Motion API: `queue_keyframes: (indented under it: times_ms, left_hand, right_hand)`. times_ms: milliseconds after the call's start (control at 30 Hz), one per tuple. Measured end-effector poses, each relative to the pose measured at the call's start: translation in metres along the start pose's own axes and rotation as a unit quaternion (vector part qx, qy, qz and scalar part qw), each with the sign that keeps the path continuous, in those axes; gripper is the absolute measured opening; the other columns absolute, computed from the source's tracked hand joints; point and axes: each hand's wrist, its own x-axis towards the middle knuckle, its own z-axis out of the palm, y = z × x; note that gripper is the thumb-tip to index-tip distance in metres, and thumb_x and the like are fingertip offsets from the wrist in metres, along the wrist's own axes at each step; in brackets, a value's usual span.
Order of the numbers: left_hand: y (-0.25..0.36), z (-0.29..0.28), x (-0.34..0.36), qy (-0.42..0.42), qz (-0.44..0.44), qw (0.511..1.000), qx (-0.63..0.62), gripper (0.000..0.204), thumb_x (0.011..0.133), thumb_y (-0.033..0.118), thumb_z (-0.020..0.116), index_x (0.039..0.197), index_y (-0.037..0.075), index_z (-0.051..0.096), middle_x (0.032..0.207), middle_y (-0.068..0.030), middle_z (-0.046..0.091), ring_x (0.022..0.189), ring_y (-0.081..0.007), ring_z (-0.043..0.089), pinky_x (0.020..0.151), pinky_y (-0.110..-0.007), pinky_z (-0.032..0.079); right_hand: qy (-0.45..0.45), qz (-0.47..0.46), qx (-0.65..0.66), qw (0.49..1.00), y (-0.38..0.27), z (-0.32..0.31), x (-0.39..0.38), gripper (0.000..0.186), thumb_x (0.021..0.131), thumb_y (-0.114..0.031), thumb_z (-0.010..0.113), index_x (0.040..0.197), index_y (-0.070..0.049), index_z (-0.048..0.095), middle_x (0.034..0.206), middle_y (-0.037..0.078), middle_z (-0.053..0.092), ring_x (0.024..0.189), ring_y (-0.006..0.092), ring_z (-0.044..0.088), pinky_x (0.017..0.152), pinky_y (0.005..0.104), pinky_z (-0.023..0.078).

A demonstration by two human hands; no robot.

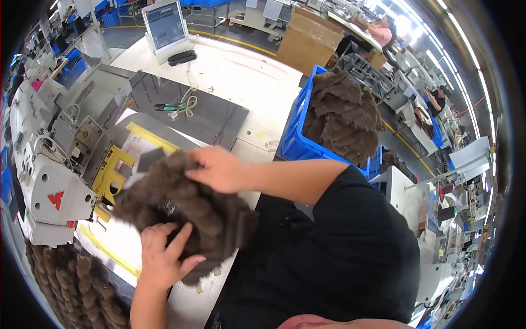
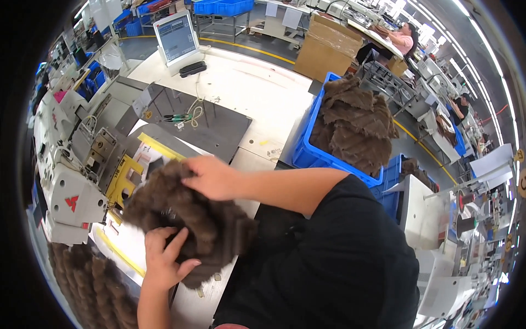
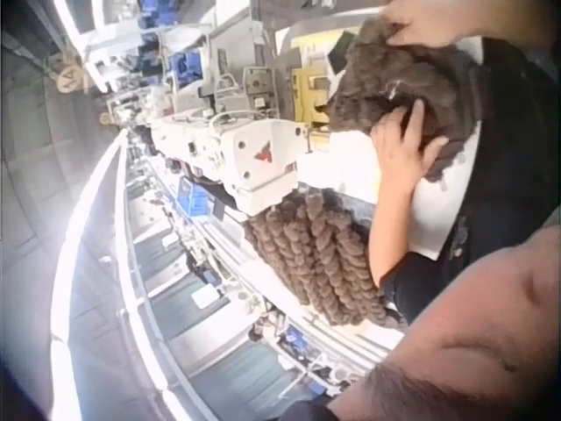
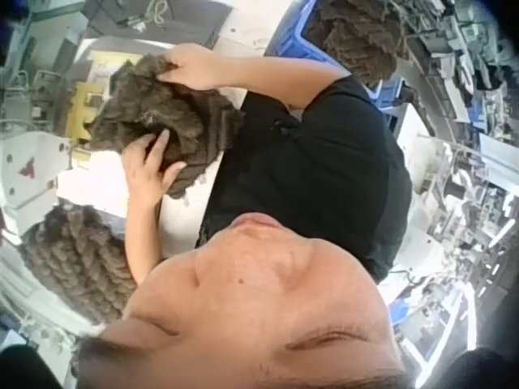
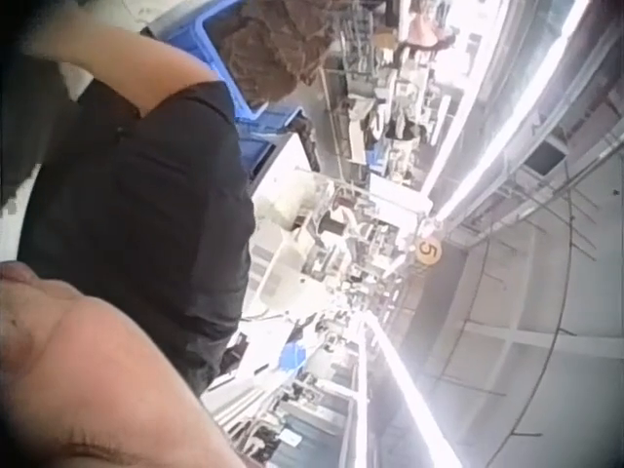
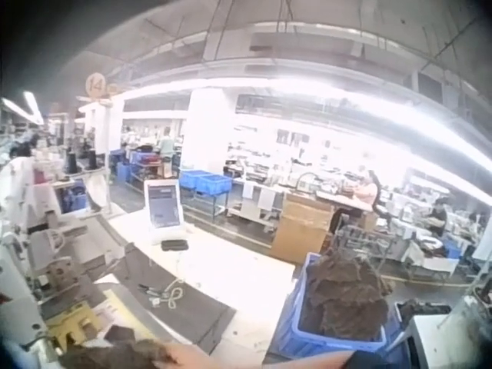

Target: Sewing straps and components onto brown faux fur panels using an industrial sewing machine in a workshop.

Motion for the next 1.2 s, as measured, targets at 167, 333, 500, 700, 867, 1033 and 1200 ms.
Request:
queue_keyframes:
  times_ms: [167, 333, 500, 700, 867, 1033, 1200]
  left_hand:
    - [-0.011, 0.008, -0.007, 0.04, -0.079, 0.996, 0.0, 0.063, 0.085, 0.051, 0.073, 0.127, 0.005, 0.068, 0.116, -0.0191, 0.062, 0.103, -0.0371, 0.058, 0.092, -0.046, 0.047]
    - [-0.019, 0.01, -0.005, 0.028, -0.141, 0.99, 0.008, 0.057, 0.087, 0.042, 0.075, 0.127, 0.003, 0.067, 0.116, -0.0197, 0.063, 0.106, -0.0382, 0.059, 0.094, -0.046, 0.048]
    - [-0.029, 0.016, -0.003, 0.035, -0.177, 0.984, -0.008, 0.05, 0.087, 0.032, 0.076, 0.127, 0.003, 0.068, 0.117, -0.0187, 0.064, 0.107, -0.0365, 0.059, 0.097, -0.045, 0.047]
    - [-0.026, 0.019, 0.002, 0.019, -0.189, 0.982, 0.024, 0.047, 0.085, 0.028, 0.078, 0.126, 0.005, 0.069, 0.115, -0.0157, 0.065, 0.108, -0.0347, 0.059, 0.098, -0.044, 0.046]
    - [-0.027, 0.018, 0.003, 0.002, -0.187, 0.981, 0.042, 0.048, 0.084, 0.03, 0.078, 0.124, 0.006, 0.069, 0.115, -0.0145, 0.065, 0.111, -0.0337, 0.06, 0.098, -0.045, 0.046]
    - [-0.021, 0.018, -0.009, 0.01, -0.208, 0.976, 0.064, 0.047, 0.086, 0.034, 0.077, 0.125, 0.008, 0.068, 0.117, -0.0133, 0.065, 0.113, -0.0332, 0.06, 0.101, -0.045, 0.045]
    - [-0.031, 0.027, -0.005, 0.004, -0.19, 0.978, 0.087, 0.043, 0.088, 0.037, 0.074, 0.12, 0.01, 0.066, 0.113, -0.0096, 0.063, 0.111, -0.0285, 0.061, 0.097, -0.042, 0.046]
  right_hand:
    - [0.069, -0.025, 0.12, 0.99, -0.012, -0.089, -0.001, 0.033, 0.102, 0.0, 0.053, 0.133, -0.002, 0.062, 0.125, 0.006, 0.07, 0.116, 0.016, 0.063, 0.104, 0.0336, 0.05]
    - [0.082, 0.0, 0.087, 0.993, 0.011, -0.23, 0.041, 0.028, 0.102, -0.008, 0.058, 0.13, -0.005, 0.065, 0.117, 0.003, 0.073, 0.101, 0.0123, 0.068, 0.092, 0.0323, 0.055]
    - [-0.015, 0.075, -0.044, 0.996, 0.06, -0.342, 0.095, 0.027, 0.101, -0.01, 0.06, 0.127, -0.005, 0.065, 0.112, 0.002, 0.073, 0.1, 0.0126, 0.066, 0.091, 0.0326, 0.053]
    - [0.115, 0.066, -0.378, 0.916, 0.119, -0.365, 0.145, 0.039, 0.098, -0.031, 0.066, 0.128, -0.006, 0.066, 0.114, 0.012, 0.073, 0.104, 0.0262, 0.068, 0.095, 0.0396, 0.052]
    - [0.307, 0.026, -0.476, 0.824, 0.147, -0.305, 0.148, 0.042, 0.096, -0.041, 0.066, 0.12, -0.007, 0.068, 0.114, 0.018, 0.07, 0.111, 0.0386, 0.065, 0.097, 0.0465, 0.051]
    - [0.19, -0.152, -0.454, 0.857, 0.102, -0.168, 0.13, 0.036, 0.093, -0.029, 0.071, 0.118, -0.004, 0.067, 0.117, 0.019, 0.067, 0.115, 0.0401, 0.06, 0.1, 0.0478, 0.047]
    - [-0.002, -0.194, -0.336, 0.922, 0.041, -0.069, 0.108, 0.03, 0.096, -0.019, 0.067, 0.122, -0.004, 0.066, 0.127, 0.017, 0.064, 0.121, 0.0364, 0.059, 0.105, 0.0422, 0.045]
